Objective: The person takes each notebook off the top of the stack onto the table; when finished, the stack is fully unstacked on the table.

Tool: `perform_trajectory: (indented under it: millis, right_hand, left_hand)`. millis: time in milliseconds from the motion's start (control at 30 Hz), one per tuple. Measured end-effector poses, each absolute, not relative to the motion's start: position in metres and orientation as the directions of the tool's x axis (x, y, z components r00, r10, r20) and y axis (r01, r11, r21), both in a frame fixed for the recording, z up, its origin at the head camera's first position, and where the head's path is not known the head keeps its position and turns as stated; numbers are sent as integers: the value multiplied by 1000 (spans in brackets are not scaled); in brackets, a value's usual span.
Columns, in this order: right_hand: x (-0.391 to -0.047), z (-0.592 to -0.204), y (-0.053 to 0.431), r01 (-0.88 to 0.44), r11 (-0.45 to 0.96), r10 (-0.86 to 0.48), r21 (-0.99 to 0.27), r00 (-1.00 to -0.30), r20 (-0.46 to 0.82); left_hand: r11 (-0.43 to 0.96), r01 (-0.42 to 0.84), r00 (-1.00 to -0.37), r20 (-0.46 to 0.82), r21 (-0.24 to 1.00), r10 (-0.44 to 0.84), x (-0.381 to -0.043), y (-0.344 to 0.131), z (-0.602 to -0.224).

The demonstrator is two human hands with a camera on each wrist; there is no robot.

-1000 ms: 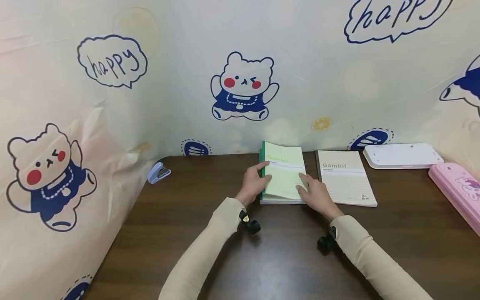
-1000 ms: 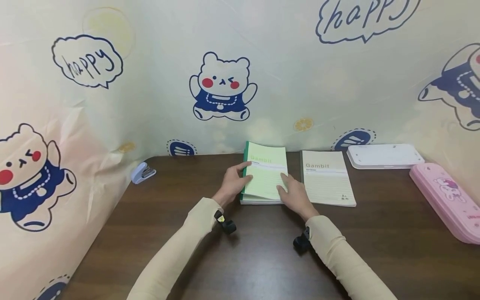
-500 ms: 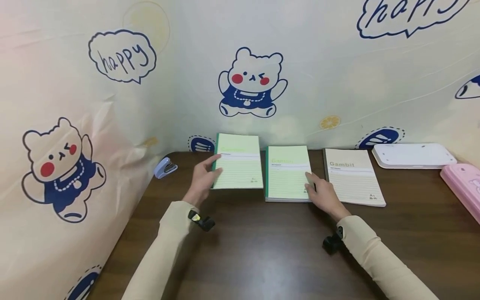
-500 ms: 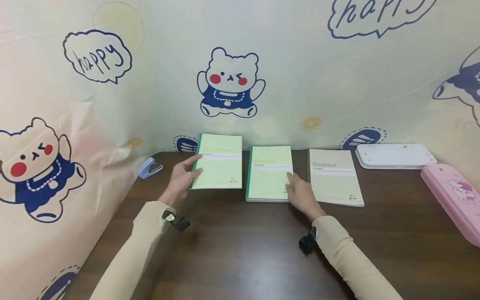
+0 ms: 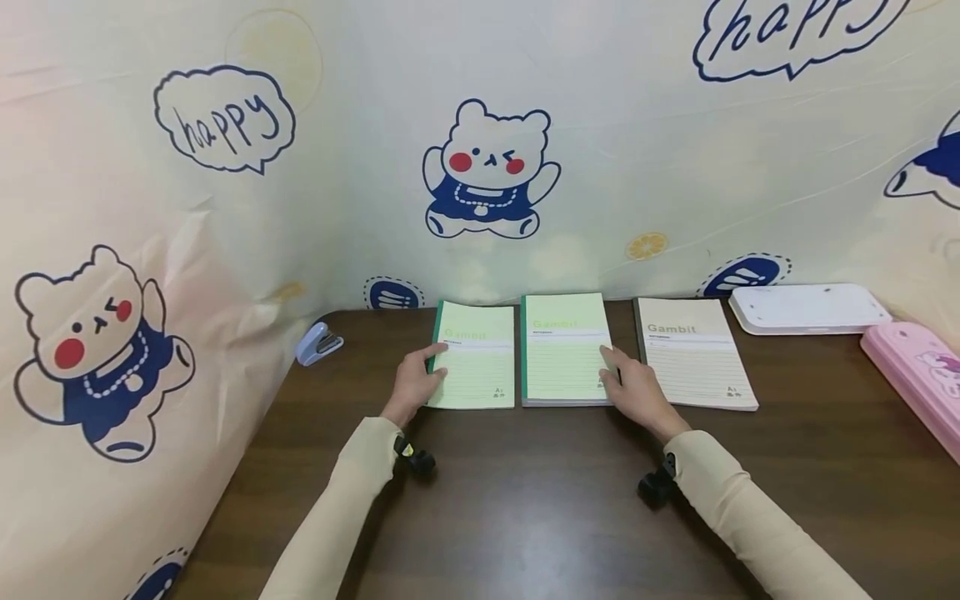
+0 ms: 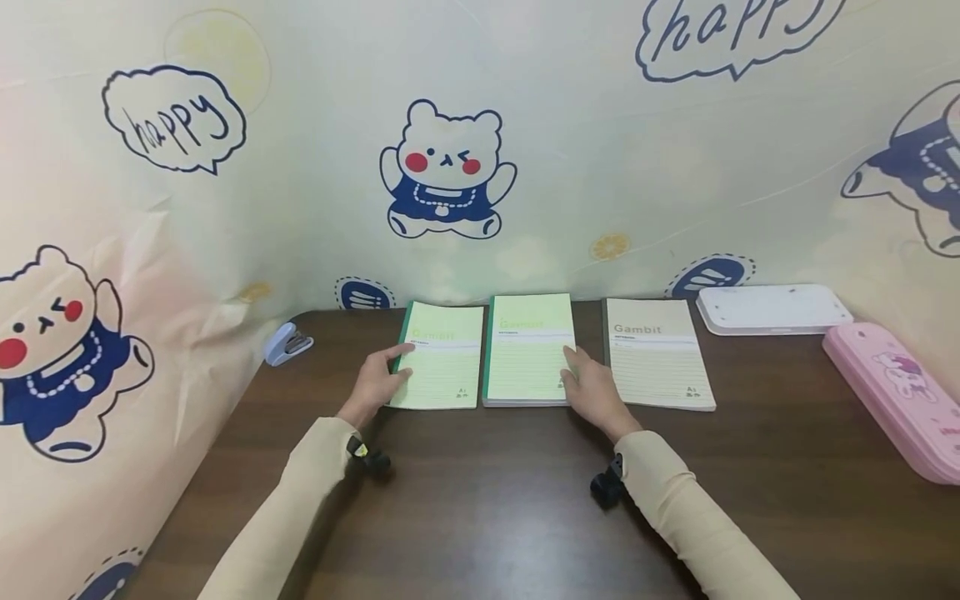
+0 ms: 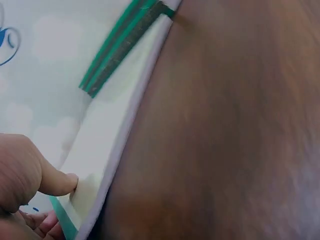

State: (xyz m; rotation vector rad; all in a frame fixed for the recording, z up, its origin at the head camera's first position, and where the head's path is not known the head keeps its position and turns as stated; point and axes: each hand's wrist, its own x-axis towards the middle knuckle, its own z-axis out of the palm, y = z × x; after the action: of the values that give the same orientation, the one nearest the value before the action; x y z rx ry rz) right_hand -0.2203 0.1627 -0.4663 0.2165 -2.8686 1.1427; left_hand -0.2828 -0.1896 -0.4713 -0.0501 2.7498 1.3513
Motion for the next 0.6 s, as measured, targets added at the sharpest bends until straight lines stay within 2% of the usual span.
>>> perform_trajectory:
  millis: [133,367,500,600]
  right_hand:
    - [-220,-464,162,-148,722,-114,-676,-989,94]
    - [-220,-465,163,-150,721,-112,-676,-989,101]
    - [-220,-465,163,-142,722,-110,-677,-990,90]
    - [-221,-464,162,-142,722,-106,-677,-990,95]
  left_hand:
    - [765,55,-997,-5,642,76,-281,-188,-471]
    - [777,55,-996,-19,628,86,-277,-186,-468]
    - [796,99,-995,40,597,94,-280,-175,-463]
    - [768,168,-986,103,618,133,-283,-150,-454]
